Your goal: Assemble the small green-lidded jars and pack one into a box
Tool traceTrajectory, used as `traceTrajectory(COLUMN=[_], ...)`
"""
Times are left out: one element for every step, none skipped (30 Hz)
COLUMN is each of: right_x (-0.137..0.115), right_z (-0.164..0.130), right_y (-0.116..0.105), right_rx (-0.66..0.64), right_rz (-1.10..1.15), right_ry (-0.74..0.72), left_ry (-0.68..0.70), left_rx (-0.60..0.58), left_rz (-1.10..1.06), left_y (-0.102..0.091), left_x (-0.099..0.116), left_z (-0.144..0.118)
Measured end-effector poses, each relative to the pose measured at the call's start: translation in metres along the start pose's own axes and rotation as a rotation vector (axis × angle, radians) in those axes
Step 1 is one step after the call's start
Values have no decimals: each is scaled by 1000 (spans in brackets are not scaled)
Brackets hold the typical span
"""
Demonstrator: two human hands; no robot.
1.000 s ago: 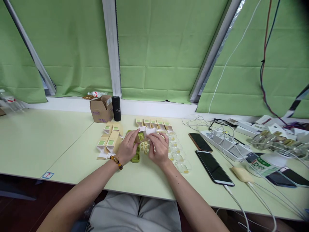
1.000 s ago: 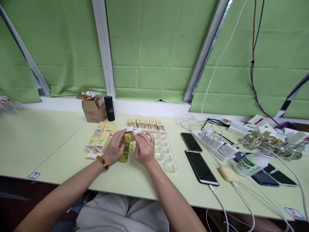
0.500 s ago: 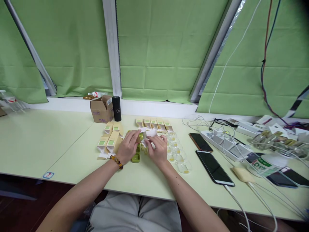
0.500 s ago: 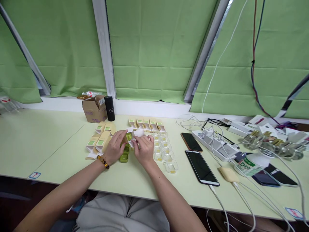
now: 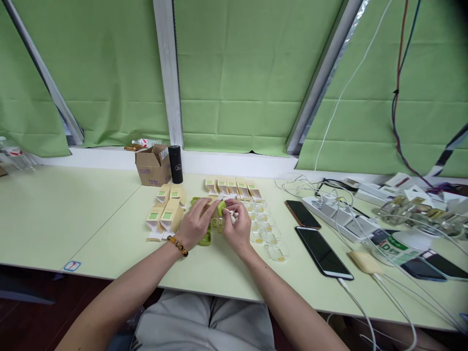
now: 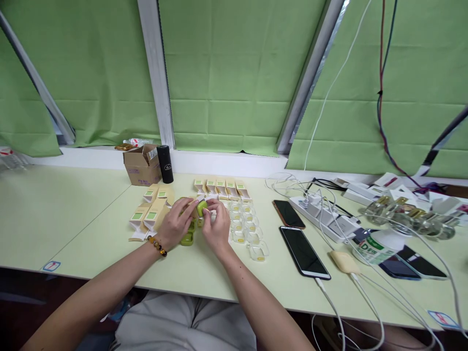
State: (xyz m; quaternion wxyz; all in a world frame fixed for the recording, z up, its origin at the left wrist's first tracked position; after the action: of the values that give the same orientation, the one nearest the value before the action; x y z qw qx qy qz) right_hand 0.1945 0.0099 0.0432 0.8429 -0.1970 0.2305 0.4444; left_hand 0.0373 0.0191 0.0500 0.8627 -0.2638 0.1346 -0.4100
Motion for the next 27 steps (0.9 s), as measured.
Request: traceTrajectory(right_x=[2, 3, 5, 6, 8, 11, 13, 16, 18, 19, 20, 20, 20, 19, 19, 19, 19, 19, 18, 15, 12, 8, 3, -2, -6, -9, -11], right_z=[-1, -1, -2, -2, -3, -4, -4, -5, -5, -5, -4, -3, -1, 1, 3, 6, 10, 14, 18, 23, 27, 29, 28, 25, 19, 12, 6], right_y=[0, 0, 1, 1, 2, 2, 2, 3, 3, 3, 2, 1, 0, -3, -5, -8, -10, -13, -15, -18, -18, -16, -13, -8, -3, 1, 5], right_rx=[3, 2, 2, 3, 4, 10, 18, 29, 43, 56, 70, 84, 98, 110, 117, 113, 99, 69, 19, -40, -131, -251, -391, -542, -684, -806, -902], right_rz=[50, 93, 128, 155, 176, 198, 223, 249, 274, 295, 311, 322, 330, 341, 358, 382, 411, 446, 482, 511, 537, 560, 578, 588, 587, 572, 543], right_ry=[35, 65, 92, 118, 145, 172, 200, 226, 248, 265, 273, 275, 274, 276, 284, 299, 319, 339, 351, 350, 352, 361, 377, 398, 423, 440, 444], left_ry=[-4, -7, -9, -12, -14, -16, -17, -20, -22, -26, -31, -38, -49, -67, -91, -119, -147, -178, -215, -256, -303, -358, -415, -471, -517, -555, -585], left_rx=[3, 5, 8, 9, 9, 7, 6, 4, 4, 6, 12, 21, 34, 52, 70, 84, 93, 97, 97, 96, 100, 105, 113, 121, 130, 140, 149], left_rz=[4, 7, 10, 12, 13, 13, 12, 12, 11, 11, 9, 3, -7, -20, -35, -50, -66, -82, -104, -136, -182, -248, -335, -441, -558, -675, -784], left_y=[-1, -1, -2, -2, -2, -3, -3, -3, -3, -3, -4, -4, -5, -5, -6, -7, -7, -7, -7, -7, -7, -6, -5, -3, 0, 3, 7], left_x=[-1, -1, -2, -3, -3, -3, -4, -4, -4, -4, -4, -5, -6, -9, -12, -15, -19, -23, -26, -30, -34, -38, -43, -47, -50, -54, -57], left_z=[1, 1, 1, 2, 2, 3, 3, 3, 3, 4, 4, 4, 3, 3, 3, 2, 2, 1, 1, 0, -1, -1, -2, -3, -4, -4, -5])
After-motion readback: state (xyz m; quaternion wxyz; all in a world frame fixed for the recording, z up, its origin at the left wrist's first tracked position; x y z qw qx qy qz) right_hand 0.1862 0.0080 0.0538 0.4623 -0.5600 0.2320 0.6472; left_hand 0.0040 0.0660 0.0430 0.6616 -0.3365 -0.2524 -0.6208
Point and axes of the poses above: each hand's wrist, its own z-axis towards the middle knuckle, its own y-axis out of the palm, x = y × z, the point moved 7 cm from there along z, towards the middle knuckle, and after that the axes turned 3 degrees about -y, right-handed, at the moved point
